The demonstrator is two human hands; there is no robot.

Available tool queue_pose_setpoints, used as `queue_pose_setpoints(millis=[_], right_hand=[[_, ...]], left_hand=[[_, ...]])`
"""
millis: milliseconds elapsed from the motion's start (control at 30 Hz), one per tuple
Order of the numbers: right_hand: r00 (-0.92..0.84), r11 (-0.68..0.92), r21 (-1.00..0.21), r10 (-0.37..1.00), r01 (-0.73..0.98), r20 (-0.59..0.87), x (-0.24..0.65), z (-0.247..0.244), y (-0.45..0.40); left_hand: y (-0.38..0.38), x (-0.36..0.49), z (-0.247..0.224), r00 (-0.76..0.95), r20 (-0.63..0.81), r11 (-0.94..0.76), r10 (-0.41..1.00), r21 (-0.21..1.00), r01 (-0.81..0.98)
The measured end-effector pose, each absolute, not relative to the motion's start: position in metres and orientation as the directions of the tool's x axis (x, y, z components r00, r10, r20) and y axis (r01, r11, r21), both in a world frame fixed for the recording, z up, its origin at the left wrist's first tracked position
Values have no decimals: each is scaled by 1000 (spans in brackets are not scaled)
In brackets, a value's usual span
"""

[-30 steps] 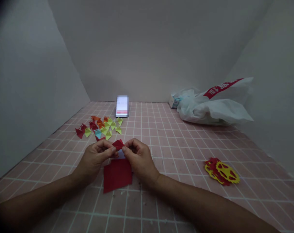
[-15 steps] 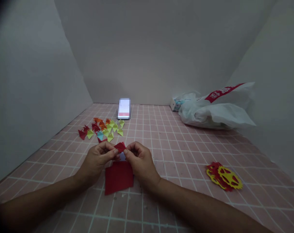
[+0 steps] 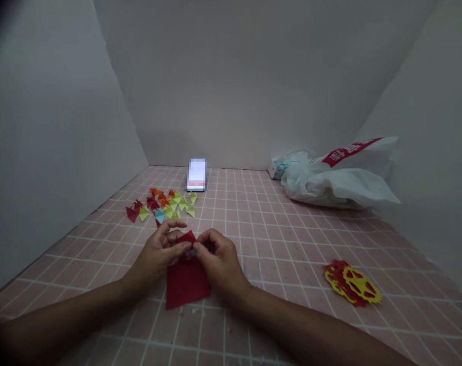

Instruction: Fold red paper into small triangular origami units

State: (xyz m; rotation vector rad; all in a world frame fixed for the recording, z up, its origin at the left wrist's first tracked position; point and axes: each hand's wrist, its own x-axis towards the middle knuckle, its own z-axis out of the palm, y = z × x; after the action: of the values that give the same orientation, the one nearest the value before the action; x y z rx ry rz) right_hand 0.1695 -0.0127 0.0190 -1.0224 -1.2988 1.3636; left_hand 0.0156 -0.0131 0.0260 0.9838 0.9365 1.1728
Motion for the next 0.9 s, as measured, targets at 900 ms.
queue_pose_setpoints(millis=[900], right_hand=[[-221,-26,-994,975,-103,-2,173,20,-8]], left_hand=[[-7,10,22,170,-83,114,982,977,-181]])
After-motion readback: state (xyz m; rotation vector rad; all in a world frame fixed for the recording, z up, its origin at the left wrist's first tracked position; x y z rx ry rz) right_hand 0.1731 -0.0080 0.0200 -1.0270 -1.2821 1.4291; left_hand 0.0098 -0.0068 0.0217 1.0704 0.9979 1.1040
